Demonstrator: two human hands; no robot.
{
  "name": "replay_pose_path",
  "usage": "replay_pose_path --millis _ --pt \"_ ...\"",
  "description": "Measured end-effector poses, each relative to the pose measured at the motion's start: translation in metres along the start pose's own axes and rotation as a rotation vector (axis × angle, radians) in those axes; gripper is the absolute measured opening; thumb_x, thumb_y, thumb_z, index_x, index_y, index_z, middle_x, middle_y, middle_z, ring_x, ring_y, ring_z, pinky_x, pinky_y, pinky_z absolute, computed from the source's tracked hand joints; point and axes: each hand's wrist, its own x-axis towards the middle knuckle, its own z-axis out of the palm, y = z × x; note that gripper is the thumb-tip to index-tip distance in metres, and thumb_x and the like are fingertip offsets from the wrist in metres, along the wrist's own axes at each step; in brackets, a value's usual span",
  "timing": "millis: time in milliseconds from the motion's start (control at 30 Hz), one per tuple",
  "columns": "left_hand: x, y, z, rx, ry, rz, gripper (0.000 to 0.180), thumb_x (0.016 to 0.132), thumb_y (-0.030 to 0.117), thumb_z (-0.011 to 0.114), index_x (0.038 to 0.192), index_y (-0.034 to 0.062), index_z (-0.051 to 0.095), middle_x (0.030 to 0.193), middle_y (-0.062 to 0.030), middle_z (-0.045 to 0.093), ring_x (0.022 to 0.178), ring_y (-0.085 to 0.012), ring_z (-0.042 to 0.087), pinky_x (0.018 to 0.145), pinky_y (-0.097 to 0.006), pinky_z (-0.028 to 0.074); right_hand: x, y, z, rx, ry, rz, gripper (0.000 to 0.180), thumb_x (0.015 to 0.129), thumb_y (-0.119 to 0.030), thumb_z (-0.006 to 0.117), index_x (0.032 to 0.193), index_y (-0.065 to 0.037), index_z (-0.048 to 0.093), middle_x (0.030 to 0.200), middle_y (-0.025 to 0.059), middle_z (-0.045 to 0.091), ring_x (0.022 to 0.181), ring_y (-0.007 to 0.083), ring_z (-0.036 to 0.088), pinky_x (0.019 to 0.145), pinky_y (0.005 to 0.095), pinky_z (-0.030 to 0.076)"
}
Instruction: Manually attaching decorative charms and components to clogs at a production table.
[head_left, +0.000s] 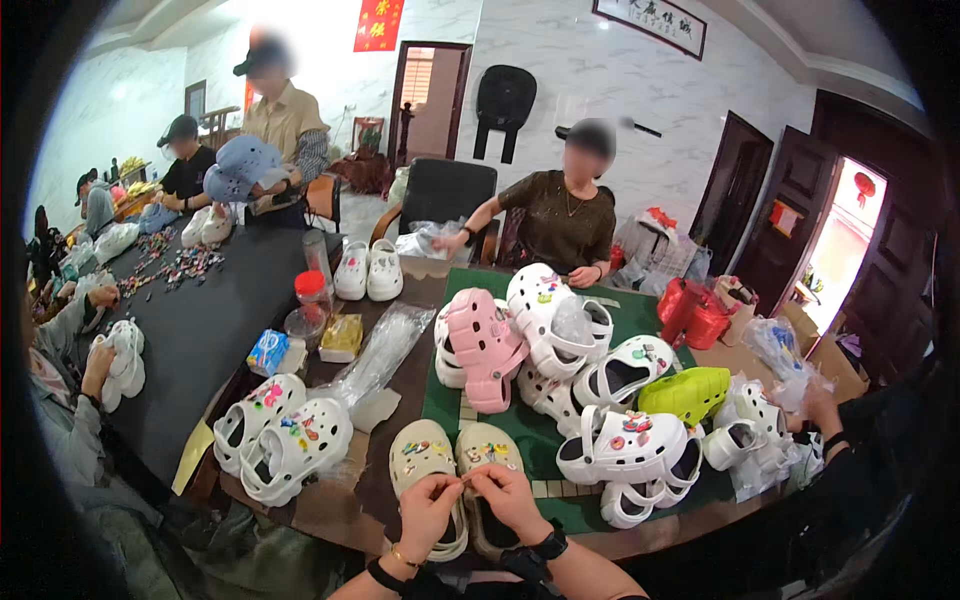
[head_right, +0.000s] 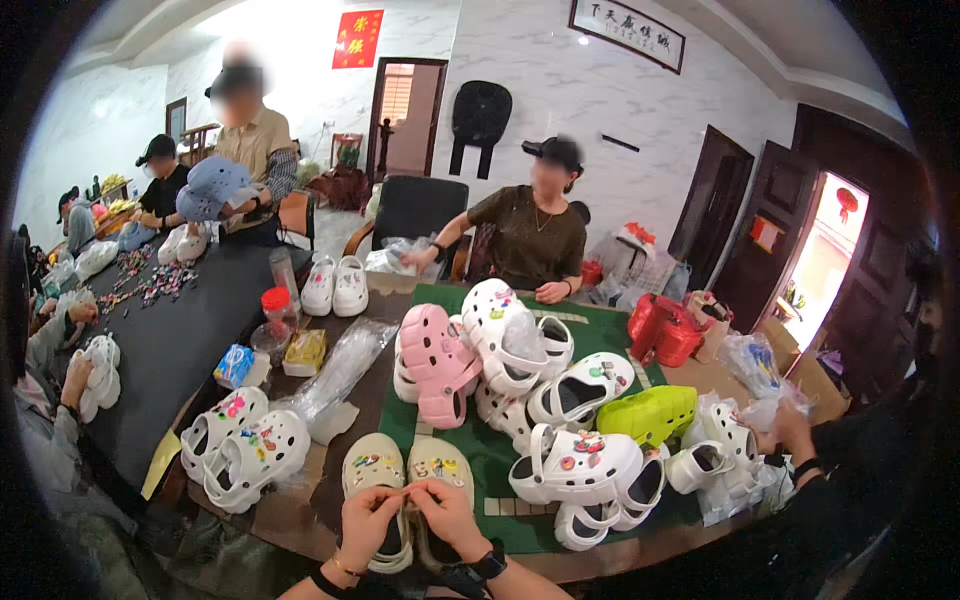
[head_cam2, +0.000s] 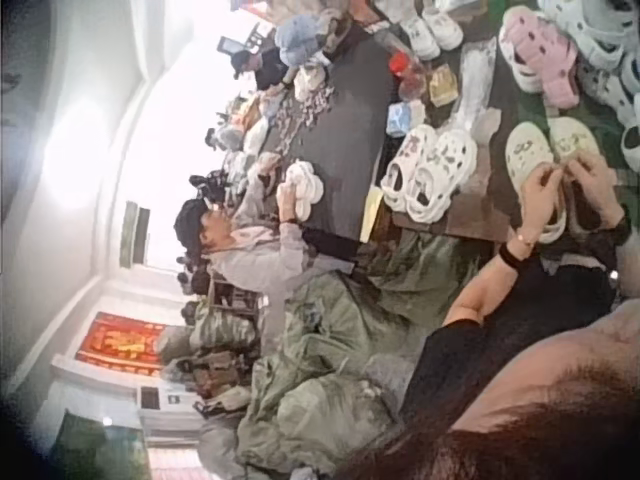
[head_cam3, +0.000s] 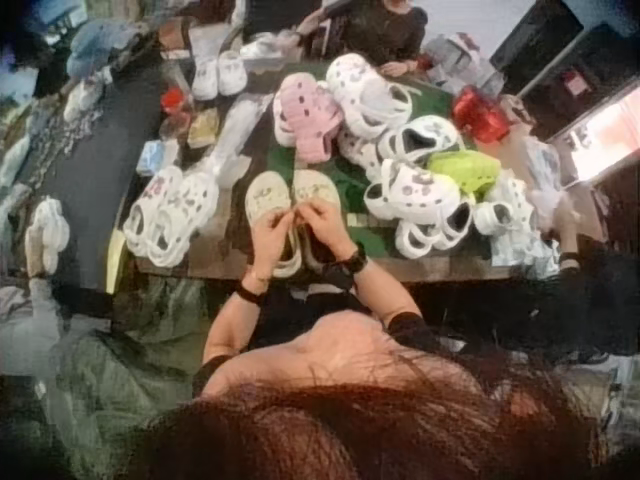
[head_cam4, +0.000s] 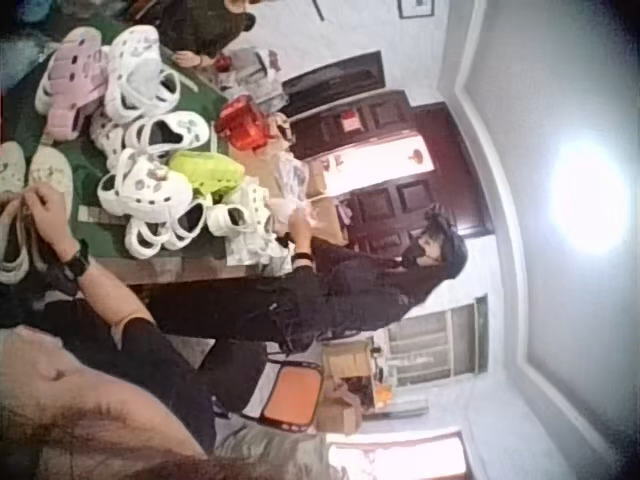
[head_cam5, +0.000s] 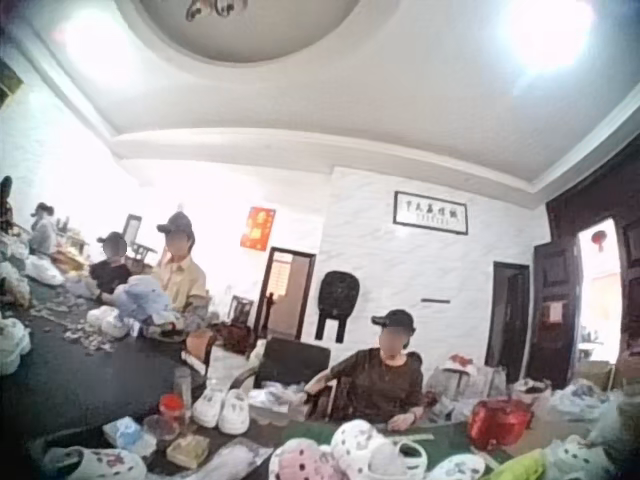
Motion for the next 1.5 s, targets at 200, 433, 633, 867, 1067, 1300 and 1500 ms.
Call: replay_pose_path --millis 200,433,633,867,1067,1300,1500 --pt "0.005 -0.002 0.000 -0.066 -0.028 -0.004 0.011 0.083 0.007 0.068 0.089 -0.0027 0.068 0.075 -0.0018 0.065 0.065 -0.0058 0.057 0.060 -0.021 0.047 0.005 -0.002 0.000 -0.131 0.007 -0.093 0.016 0.090 -0.012 0.060 0.099 0.000 0.067 0.083 0.0043 0.065 0.077 0.0084 0.058 0.069 0.0233 0.048" --pt "0.007 0.000 0.001 -0.070 -0.065 -0.025 0.012 0.084 0.008 0.068 0.089 -0.0030 0.068 0.072 0.0002 0.064 0.062 -0.0030 0.055 0.055 -0.019 0.043 0.007 0.000 0.000 -0.039 0.024 -0.047 0.016 0.090 -0.013 0.062 0.099 -0.001 0.063 0.086 0.0004 0.064 0.077 0.0067 0.057 0.069 0.0215 0.047" --pt "0.006 -0.008 0.002 -0.108 -0.040 -0.057 0.013 0.085 0.010 0.068 0.089 -0.0034 0.068 0.073 -0.0001 0.064 0.064 -0.0043 0.056 0.058 -0.020 0.045 0.004 0.008 0.002 -0.036 0.030 -0.071 0.016 0.090 -0.015 0.062 0.098 -0.001 0.063 0.085 -0.0001 0.063 0.076 0.0061 0.055 0.068 0.0213 0.046" --pt "0.004 -0.010 0.001 -0.103 -0.032 -0.001 0.013 0.086 0.010 0.067 0.089 -0.0028 0.067 0.073 0.0006 0.063 0.062 -0.0042 0.054 0.055 -0.020 0.043 0.002 0.005 0.005 -0.110 0.032 -0.097 0.016 0.090 -0.015 0.062 0.094 0.000 0.061 0.080 0.0007 0.061 0.073 0.0072 0.053 0.065 0.0231 0.045" --pt "-0.001 -0.009 0.001 -0.046 -0.047 0.023 0.014 0.087 0.011 0.066 0.092 -0.0023 0.066 0.070 0.0012 0.061 0.060 -0.0039 0.051 0.052 -0.020 0.041 -0.003 0.002 0.005 -0.126 -0.007 -0.066 0.016 0.090 -0.016 0.061 0.094 0.000 0.061 0.080 0.0013 0.060 0.070 0.0065 0.052 0.064 0.0221 0.044" --pt "0.001 -0.001 0.003 -0.008 -0.088 0.020 0.014 0.088 0.011 0.064 0.093 -0.0018 0.065 0.077 -0.0034 0.064 0.069 -0.0076 0.057 0.063 -0.024 0.047 0.003 0.004 -0.004 -0.054 0.001 0.014 0.011 0.088 -0.011 0.061 0.089 -0.001 0.062 0.080 0.0004 0.060 0.074 0.0062 0.053 0.065 0.0227 0.044" --pt "0.006 -0.002 0.000 0.138 -0.117 0.063 0.012 0.087 0.009 0.065 0.094 -0.0005 0.064 0.076 -0.0005 0.063 0.067 -0.0039 0.054 0.059 -0.021 0.045 0.010 -0.001 -0.005 0.020 -0.013 -0.024 0.006 0.086 -0.006 0.061 0.089 -0.001 0.060 0.081 -0.0008 0.060 0.074 0.0064 0.054 0.069 0.0219 0.044"
